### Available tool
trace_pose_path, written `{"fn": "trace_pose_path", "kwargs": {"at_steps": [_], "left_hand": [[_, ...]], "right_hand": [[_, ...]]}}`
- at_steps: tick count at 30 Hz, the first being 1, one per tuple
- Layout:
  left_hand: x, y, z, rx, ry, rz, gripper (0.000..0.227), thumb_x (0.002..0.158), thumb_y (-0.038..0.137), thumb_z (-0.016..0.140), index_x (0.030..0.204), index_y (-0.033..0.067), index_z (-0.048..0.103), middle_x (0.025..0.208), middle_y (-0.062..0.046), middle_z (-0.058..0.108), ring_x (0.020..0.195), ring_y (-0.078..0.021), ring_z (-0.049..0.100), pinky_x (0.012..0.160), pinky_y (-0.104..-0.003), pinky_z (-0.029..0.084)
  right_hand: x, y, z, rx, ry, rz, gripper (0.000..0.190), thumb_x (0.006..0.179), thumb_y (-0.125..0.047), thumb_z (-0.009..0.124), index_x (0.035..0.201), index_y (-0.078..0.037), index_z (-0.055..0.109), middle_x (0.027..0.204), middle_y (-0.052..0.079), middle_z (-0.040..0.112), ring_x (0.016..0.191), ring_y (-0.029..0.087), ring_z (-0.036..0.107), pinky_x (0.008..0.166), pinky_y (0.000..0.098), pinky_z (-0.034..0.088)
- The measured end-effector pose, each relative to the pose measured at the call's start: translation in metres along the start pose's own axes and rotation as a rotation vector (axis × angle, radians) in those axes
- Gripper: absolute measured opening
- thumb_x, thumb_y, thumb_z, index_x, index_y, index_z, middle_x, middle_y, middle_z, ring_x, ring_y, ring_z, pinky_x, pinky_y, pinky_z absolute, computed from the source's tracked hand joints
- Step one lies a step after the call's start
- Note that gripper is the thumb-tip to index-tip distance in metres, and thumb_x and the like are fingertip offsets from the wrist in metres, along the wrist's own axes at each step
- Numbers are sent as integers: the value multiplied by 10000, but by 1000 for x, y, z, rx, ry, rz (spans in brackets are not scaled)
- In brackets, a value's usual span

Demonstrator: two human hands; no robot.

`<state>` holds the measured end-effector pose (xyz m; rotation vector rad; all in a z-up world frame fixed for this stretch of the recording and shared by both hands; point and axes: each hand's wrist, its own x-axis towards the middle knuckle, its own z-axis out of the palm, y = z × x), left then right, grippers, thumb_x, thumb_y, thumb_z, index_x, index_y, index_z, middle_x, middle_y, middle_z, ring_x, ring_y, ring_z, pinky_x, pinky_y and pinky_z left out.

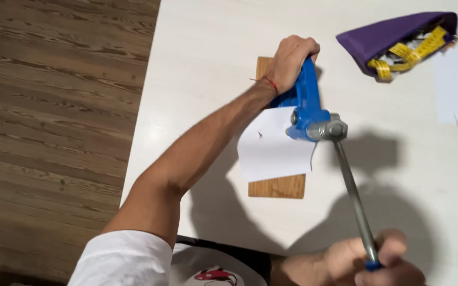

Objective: Marking paper, folding it, and using a manual press to install metal eyelets.

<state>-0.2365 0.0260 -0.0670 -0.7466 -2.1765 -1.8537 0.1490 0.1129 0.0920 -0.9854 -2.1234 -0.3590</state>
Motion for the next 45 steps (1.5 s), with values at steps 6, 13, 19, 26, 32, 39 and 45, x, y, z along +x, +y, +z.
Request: {"fn": "trace_pose_path", "kwargs": {"at_steps": [6,13,19,26,32,39,45], "left_hand": [[13,42,-8,-230,-52,-393,471,975,380,513,548,182,515,547,19,616,608,-123,559,799,-347,519],[1,16,-38,-203,-10,-67,422,1216,379,545,1032,117,820,1166,-70,804,1135,-211,760,1097,-345,543],[-75,150,-126,83,-238,-631,761,934,902,479,1009,195,749,952,-11,895,910,-138,875,973,-353,689],[-138,154,-103,-8,-239,-676,278,896,341,1035,992,134,876,844,8,825,790,-172,723,732,-320,578],[-174,208,-73,-271,-39,-810,213,882,213,1040,961,98,879,783,-3,793,684,-105,719,594,-217,567],[-207,254,-25,-479,17,-840,223,877,150,1025,1016,89,862,846,-32,850,717,-128,816,632,-258,678],[-219,267,1,-612,-6,-748,230,947,127,976,1021,46,773,795,-63,787,658,-143,787,569,-239,644]], "right_hand": [[47,-24,-8,1443,-194,-102,216,1105,-28,342,942,-170,343,784,-4,279,745,156,342,1000,455,395],[131,-68,56,2024,-572,159,672,1140,121,687,1762,-72,521,1405,203,641,1345,351,679,1242,623,696],[210,-185,97,2003,-1208,71,748,1173,-266,762,1810,-45,438,1528,139,725,1208,205,782,1093,306,684],[123,-90,140,1725,-1211,2,474,1282,-129,612,1711,-1,459,1534,241,673,1376,350,753,1195,460,634],[8,-12,219,1676,-1543,57,392,1110,-165,842,1445,-67,663,1078,65,804,844,133,788,734,222,634],[63,15,185,1606,-1612,-226,653,944,-274,1037,1479,-98,704,1278,17,680,1173,130,635,969,266,512],[115,51,140,1737,-1790,-60,311,859,-20,1043,1061,-34,806,908,-8,799,838,62,728,798,213,588]]}}
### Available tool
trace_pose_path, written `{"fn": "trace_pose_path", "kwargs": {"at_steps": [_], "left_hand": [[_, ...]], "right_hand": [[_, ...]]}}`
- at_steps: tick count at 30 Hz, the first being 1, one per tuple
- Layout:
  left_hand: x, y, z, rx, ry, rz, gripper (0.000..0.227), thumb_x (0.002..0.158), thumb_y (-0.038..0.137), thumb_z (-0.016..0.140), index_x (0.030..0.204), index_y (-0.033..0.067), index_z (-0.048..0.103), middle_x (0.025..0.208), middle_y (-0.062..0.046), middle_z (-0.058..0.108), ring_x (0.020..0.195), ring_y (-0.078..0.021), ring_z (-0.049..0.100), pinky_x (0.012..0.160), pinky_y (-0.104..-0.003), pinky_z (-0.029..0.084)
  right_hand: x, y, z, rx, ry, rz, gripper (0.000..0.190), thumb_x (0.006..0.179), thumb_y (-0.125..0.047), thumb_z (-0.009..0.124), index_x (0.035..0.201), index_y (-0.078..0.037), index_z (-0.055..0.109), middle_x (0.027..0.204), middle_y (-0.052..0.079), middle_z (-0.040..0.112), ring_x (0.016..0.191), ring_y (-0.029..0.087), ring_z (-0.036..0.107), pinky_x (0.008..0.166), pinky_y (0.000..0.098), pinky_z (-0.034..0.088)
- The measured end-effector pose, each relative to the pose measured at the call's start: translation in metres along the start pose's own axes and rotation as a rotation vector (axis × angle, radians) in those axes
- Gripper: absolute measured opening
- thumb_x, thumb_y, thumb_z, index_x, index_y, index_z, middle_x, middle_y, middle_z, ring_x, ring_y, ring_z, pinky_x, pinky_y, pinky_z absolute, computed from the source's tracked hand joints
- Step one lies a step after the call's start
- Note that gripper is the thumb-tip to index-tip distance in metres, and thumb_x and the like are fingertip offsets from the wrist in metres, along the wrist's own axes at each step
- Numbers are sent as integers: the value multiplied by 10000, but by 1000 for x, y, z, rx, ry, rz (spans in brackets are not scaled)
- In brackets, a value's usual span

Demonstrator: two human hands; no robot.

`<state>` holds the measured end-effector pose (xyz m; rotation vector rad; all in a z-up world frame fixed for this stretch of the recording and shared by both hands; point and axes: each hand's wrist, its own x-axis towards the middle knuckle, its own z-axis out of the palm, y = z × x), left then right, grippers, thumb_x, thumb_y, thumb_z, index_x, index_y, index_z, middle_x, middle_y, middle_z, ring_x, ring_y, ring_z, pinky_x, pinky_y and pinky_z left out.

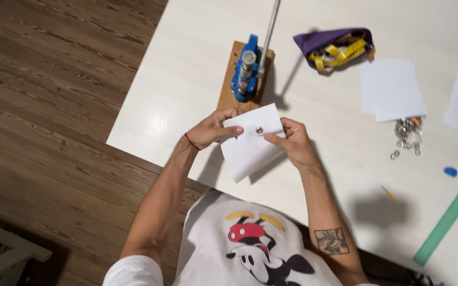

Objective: Marking paper, folding it, and using a manual press to install metal eyelets.

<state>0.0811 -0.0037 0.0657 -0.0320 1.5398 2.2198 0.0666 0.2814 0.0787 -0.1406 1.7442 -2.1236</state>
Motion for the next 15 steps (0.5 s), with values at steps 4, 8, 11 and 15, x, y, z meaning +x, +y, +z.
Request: {"fn": "trace_pose_path", "kwargs": {"at_steps": [4,8,11,15], "left_hand": [[1,-13,18,-84,-79,18,253,966,130,960,1024,61,723,811,-24,774,680,-106,779,584,-216,639],[4,3,35,-153,-156,15,267,967,124,972,1016,57,718,815,-60,779,670,-129,781,578,-226,631],[6,33,54,94,-201,108,256,982,133,974,995,56,731,769,-26,760,650,-95,719,545,-201,552],[15,15,87,792,-322,865,224,1126,305,812,1075,99,884,1183,-116,908,1203,-341,859,1084,-487,663]], "right_hand": [[-26,20,-25,111,58,-92,428,827,43,1032,948,-98,646,843,-27,741,803,79,692,755,196,479],[-48,-8,-20,185,112,-121,473,854,111,981,1123,-63,633,1002,59,850,934,135,795,892,246,584],[-66,-45,-27,-214,229,-266,408,917,-61,1024,1206,-45,737,1009,65,848,994,96,724,930,278,581],[-89,-29,-66,-1076,450,-636,226,1036,-70,927,908,-229,829,1234,-60,887,1308,286,739,1275,523,419]]}}
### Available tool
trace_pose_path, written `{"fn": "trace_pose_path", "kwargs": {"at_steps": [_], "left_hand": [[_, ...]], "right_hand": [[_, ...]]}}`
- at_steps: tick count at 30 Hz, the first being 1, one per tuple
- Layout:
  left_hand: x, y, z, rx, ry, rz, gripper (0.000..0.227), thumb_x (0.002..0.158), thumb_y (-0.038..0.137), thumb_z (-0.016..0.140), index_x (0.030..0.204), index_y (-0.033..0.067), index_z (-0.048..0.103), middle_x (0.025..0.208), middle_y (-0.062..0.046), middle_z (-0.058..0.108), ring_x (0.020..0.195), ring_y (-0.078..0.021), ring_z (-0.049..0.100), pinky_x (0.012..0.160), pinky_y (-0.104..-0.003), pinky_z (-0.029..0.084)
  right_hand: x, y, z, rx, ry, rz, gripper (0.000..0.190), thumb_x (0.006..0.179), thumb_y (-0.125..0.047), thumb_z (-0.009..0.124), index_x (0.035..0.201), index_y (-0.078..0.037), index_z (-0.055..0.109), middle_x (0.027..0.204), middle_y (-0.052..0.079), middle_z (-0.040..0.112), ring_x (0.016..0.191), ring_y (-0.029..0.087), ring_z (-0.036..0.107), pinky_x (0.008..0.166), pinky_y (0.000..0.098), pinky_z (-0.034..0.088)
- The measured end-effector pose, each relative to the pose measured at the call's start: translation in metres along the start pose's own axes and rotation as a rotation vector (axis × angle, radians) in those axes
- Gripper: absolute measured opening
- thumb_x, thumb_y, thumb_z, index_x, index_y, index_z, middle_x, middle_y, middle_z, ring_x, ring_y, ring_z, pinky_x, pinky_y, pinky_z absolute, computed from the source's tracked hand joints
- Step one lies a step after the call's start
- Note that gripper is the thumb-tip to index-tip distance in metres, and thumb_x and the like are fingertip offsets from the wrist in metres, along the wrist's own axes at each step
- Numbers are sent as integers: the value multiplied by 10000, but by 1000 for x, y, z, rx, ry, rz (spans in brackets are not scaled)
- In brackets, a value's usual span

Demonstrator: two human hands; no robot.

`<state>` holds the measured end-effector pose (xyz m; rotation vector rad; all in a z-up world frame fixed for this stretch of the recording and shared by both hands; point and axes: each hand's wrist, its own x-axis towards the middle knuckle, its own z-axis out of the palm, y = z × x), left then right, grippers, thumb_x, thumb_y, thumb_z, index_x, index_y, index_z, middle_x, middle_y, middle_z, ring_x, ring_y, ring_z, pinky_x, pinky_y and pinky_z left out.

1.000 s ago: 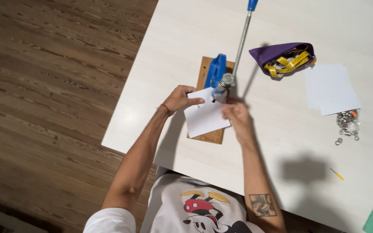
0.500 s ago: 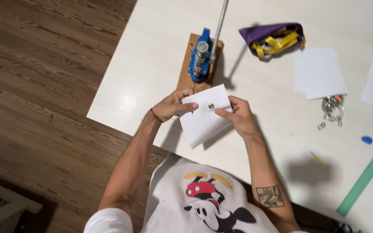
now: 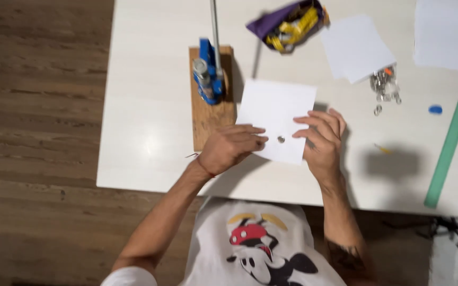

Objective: Marking paper, folding it, and using a manual press to install metal eyelets.

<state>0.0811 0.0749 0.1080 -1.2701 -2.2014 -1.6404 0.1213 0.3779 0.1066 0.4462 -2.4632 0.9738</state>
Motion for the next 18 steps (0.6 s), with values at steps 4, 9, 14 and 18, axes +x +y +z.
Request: {"fn": "trace_pose_path", "kwargs": {"at_steps": [4,9,14,18], "left_hand": [[-72,-62,99,556,-80,175,151,1138,203,785,1212,112,881,1358,-95,877,1390,-273,780,1297,-503,545],[-114,-62,147,592,-116,0,492,1207,517,629,1428,112,803,1548,-163,782,1515,-304,700,1392,-532,432],[-112,-58,156,618,-100,-63,494,1196,485,682,1520,126,784,1604,-156,753,1538,-315,681,1397,-538,419],[-130,-62,159,684,33,-186,336,1154,418,754,1354,165,852,1492,-97,798,1439,-299,727,1322,-496,510]], "right_hand": [[-65,58,16,-212,-177,-59,283,1091,75,759,1237,-144,862,1559,50,795,1530,351,665,1348,621,402],[-119,85,21,-247,-330,-185,584,951,156,690,1477,-71,802,1591,144,757,1520,364,675,1309,546,506],[-126,88,11,-312,-395,-297,649,983,105,634,1556,-174,755,1648,74,715,1580,301,641,1369,503,469],[-113,120,-14,-161,-294,-237,533,982,118,660,1439,-104,822,1531,138,759,1479,371,695,1294,541,526]]}}
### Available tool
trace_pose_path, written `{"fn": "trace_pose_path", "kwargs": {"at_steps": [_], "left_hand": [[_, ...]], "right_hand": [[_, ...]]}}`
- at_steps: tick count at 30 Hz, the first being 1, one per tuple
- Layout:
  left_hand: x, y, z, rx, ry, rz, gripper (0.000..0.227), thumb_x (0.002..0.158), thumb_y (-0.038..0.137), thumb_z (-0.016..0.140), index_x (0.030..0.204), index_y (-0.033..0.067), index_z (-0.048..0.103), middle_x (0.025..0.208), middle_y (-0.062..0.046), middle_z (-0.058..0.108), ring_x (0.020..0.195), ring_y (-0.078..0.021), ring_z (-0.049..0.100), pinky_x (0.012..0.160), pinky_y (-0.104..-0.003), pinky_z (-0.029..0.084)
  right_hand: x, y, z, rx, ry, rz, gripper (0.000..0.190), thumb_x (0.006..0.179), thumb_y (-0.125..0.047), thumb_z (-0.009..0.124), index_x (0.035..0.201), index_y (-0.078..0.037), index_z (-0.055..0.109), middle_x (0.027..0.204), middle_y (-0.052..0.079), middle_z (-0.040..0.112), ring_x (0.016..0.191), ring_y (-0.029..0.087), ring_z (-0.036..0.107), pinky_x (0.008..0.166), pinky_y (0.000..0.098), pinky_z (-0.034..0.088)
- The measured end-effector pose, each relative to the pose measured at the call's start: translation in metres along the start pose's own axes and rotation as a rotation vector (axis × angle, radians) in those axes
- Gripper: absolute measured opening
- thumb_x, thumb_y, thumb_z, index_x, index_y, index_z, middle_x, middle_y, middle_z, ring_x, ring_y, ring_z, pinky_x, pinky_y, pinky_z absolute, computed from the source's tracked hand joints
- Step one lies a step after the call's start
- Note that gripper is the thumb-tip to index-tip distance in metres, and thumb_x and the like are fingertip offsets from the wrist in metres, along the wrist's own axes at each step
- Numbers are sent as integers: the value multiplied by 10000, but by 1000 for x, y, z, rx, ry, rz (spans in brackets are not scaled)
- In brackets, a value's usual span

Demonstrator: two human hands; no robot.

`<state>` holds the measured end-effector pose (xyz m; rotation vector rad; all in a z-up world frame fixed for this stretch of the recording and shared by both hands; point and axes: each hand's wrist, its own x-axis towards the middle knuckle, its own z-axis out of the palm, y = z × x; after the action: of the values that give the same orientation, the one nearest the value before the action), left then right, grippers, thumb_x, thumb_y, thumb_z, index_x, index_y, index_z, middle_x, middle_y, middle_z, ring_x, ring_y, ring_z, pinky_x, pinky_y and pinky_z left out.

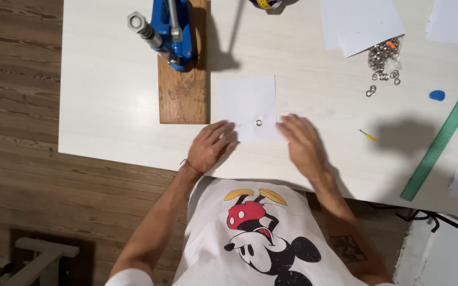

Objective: Marking paper, folding it, and using a manual press to install metal eyelets.

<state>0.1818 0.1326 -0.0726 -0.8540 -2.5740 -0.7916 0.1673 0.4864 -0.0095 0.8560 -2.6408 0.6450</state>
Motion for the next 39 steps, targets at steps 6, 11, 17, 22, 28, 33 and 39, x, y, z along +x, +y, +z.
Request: {"fn": "trace_pose_path", "kwargs": {"at_steps": [6,11,17,22,28,33,39], "left_hand": [[0,13,-19,96,-11,-347,482,1050,503,878,1330,116,812,1279,-113,785,1204,-336,772,1122,-471,636],[18,32,2,111,1,-486,642,932,499,991,1421,138,785,1361,-101,739,1220,-335,756,1082,-449,649],[37,40,-10,34,-224,-615,569,934,210,981,1467,169,785,1429,-135,750,1301,-395,756,1067,-536,674],[25,27,13,87,-214,-660,676,957,361,964,1564,180,725,1370,-150,751,1248,-417,771,1012,-578,690],[45,22,5,-264,-179,-946,1082,733,150,1089,1703,217,616,1352,-133,756,1238,-418,801,1104,-554,663],[30,21,19,-331,-209,-1073,852,808,215,1056,1588,238,714,1235,-121,850,1189,-369,836,1048,-472,688],[25,25,20,-446,-202,-1065,240,989,357,957,1189,244,891,1000,-68,883,928,-294,867,817,-420,699]], "right_hand": [[-75,130,-36,-54,211,545,201,1050,8,874,1189,-135,857,1178,21,796,1043,273,765,943,433,552],[-108,208,-46,77,323,854,347,998,-50,1038,1288,-94,852,1119,75,792,852,266,790,745,354,603],[-62,215,-45,71,354,792,361,988,-128,1124,1228,-77,858,1029,71,769,705,251,763,625,328,580],[-50,222,-36,-12,301,808,295,940,-88,1097,1092,-154,853,970,28,764,758,254,770,743,337,603],[-56,212,-43,124,224,831,262,1017,-9,1040,1088,-105,807,978,53,815,843,248,824,835,316,600],[13,84,-42,606,95,835,201,1065,-26,892,1205,-153,825,1072,44,840,949,190,816,873,312,638],[59,-34,36,834,-97,563,142,979,-52,931,1084,-133,882,984,75,856,828,198,853,686,306,675]]}}
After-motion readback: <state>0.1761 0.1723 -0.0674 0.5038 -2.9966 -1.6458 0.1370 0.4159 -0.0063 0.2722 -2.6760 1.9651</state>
